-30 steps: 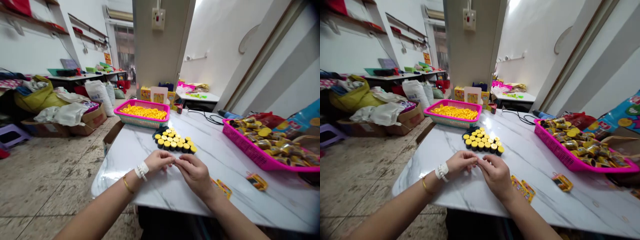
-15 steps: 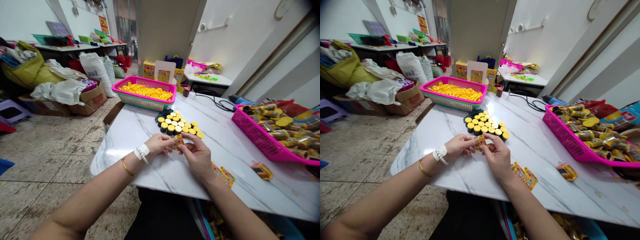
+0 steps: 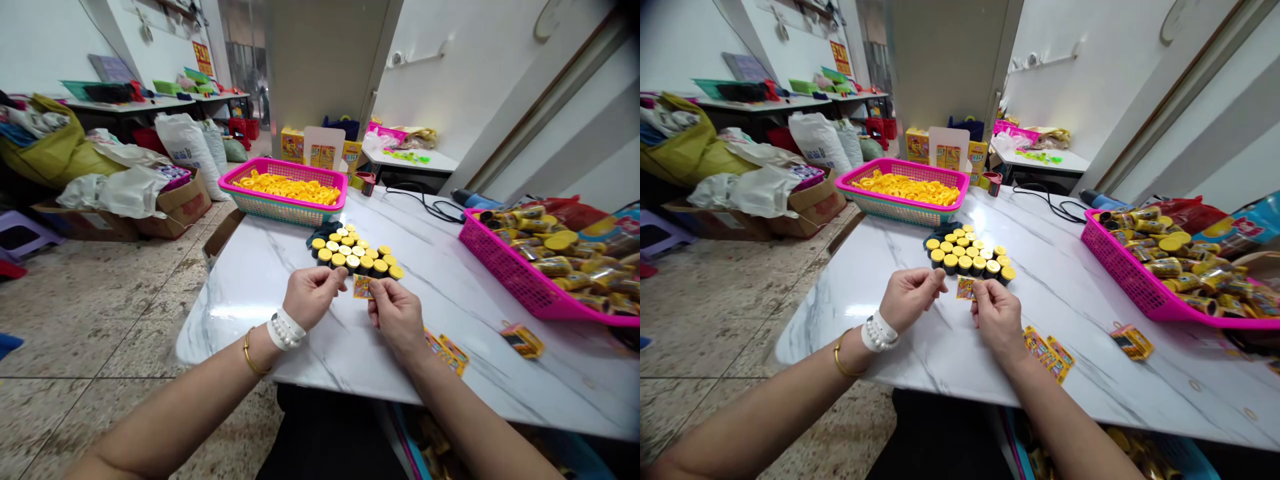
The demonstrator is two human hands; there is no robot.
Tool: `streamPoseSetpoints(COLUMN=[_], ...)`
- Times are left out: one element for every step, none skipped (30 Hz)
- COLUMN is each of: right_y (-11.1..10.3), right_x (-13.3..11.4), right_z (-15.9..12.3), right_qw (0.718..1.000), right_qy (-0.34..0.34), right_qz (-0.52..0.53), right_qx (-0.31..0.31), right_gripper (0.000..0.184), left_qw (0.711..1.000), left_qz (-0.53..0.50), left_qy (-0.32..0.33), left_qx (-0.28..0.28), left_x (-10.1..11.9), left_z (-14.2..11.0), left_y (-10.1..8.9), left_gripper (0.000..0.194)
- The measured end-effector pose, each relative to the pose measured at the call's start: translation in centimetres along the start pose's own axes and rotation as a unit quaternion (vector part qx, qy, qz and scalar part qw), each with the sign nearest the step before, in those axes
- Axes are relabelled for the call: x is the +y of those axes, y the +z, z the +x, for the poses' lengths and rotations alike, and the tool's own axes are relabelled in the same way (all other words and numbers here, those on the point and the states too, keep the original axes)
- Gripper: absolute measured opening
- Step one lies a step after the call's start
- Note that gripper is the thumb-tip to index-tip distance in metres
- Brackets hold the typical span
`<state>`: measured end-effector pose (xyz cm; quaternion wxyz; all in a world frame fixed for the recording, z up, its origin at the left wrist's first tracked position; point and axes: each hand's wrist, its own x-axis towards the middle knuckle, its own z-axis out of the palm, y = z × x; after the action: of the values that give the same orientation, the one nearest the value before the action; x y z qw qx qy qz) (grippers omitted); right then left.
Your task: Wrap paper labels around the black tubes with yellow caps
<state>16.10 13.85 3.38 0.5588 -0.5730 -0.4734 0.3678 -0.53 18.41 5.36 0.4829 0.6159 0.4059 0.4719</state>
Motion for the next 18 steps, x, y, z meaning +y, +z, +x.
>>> streamPoseSetpoints(right_y=[0.0,0.0,0.0,0.1,0.1,0.2,0.2,0.3,0.5,0.6,0.6,0.6,0.5,0.2,-0.2,-0.7,-1.4,-2.0], right_x=[0.0,0.1,0.1,0.2,0.2,0.3,0.3,0.4,0.4,0.4,0.4,0.3,0.3,0.3,0.3,0.3,0.5,0.7], right_z=[0.0,-0.1,-0.1,-0.2,-0.3,-0.3,-0.4,-0.5,-0.6,-0.7,-0.7,-0.6,-0.4,-0.1,0.3,0.8,1.5,2.1], right_qw=[1.0,1.0,1.0,0.999,0.999,0.998,0.997,0.994,0.989,0.983,0.976,0.967,0.959,0.95,0.94,0.928,0.911,0.892], right_qy=[-0.006,-0.013,-0.021,-0.031,-0.041,-0.053,-0.069,-0.09,-0.114,-0.142,-0.169,-0.195,-0.218,-0.238,-0.255,-0.271,-0.282,-0.284], right_qz=[-0.001,-0.002,-0.004,-0.009,-0.016,-0.028,-0.044,-0.065,-0.089,-0.115,-0.139,-0.161,-0.18,-0.201,-0.225,-0.255,-0.29,-0.327], right_qx=[0.001,0.0,0.001,0.001,0.002,0.002,0.003,0.004,0.007,0.008,0.004,-0.006,-0.015,-0.017,-0.003,0.03,0.077,0.128], right_gripper=[0.044,0.043,0.043,0.042,0.04,0.039,0.037,0.036,0.034,0.033,0.033,0.032,0.032,0.032,0.032,0.03,0.027,0.023], left_qw=[1.0,1.0,1.0,1.0,1.0,1.0,0.999,0.999,0.998,0.997,0.995,0.991,0.986,0.979,0.972,0.966,0.963,0.965], left_qz=[-0.003,-0.005,-0.007,-0.009,-0.013,-0.018,-0.024,-0.032,-0.041,-0.049,-0.059,-0.075,-0.095,-0.117,-0.138,-0.153,-0.157,-0.148], left_qy=[0.002,0.002,0.0,-0.004,-0.01,-0.018,-0.027,-0.037,-0.049,-0.065,-0.084,-0.108,-0.133,-0.159,-0.182,-0.199,-0.208,-0.207], left_qx=[-0.01,-0.015,-0.016,-0.014,-0.011,-0.009,-0.01,-0.01,-0.01,-0.011,-0.016,-0.025,-0.035,-0.048,-0.06,-0.067,-0.069,-0.066], left_x=[0.1,0.2,0.2,0.3,0.3,0.4,0.5,0.5,0.6,0.6,0.5,0.4,0.3,0.1,0.0,-0.2,-0.3,-0.4], left_z=[-0.2,-0.3,-0.4,-0.4,-0.4,-0.4,-0.4,-0.4,-0.3,-0.2,-0.2,0.0,0.1,0.2,0.4,0.5,0.6,0.6], left_y=[0.1,0.2,0.2,0.3,0.4,0.5,0.5,0.5,0.5,0.5,0.5,0.4,0.3,0.3,0.2,0.2,0.1,0.1], left_gripper=[0.043,0.041,0.039,0.037,0.035,0.032,0.029,0.027,0.027,0.028,0.028,0.029,0.03,0.031,0.032,0.033,0.033,0.033])
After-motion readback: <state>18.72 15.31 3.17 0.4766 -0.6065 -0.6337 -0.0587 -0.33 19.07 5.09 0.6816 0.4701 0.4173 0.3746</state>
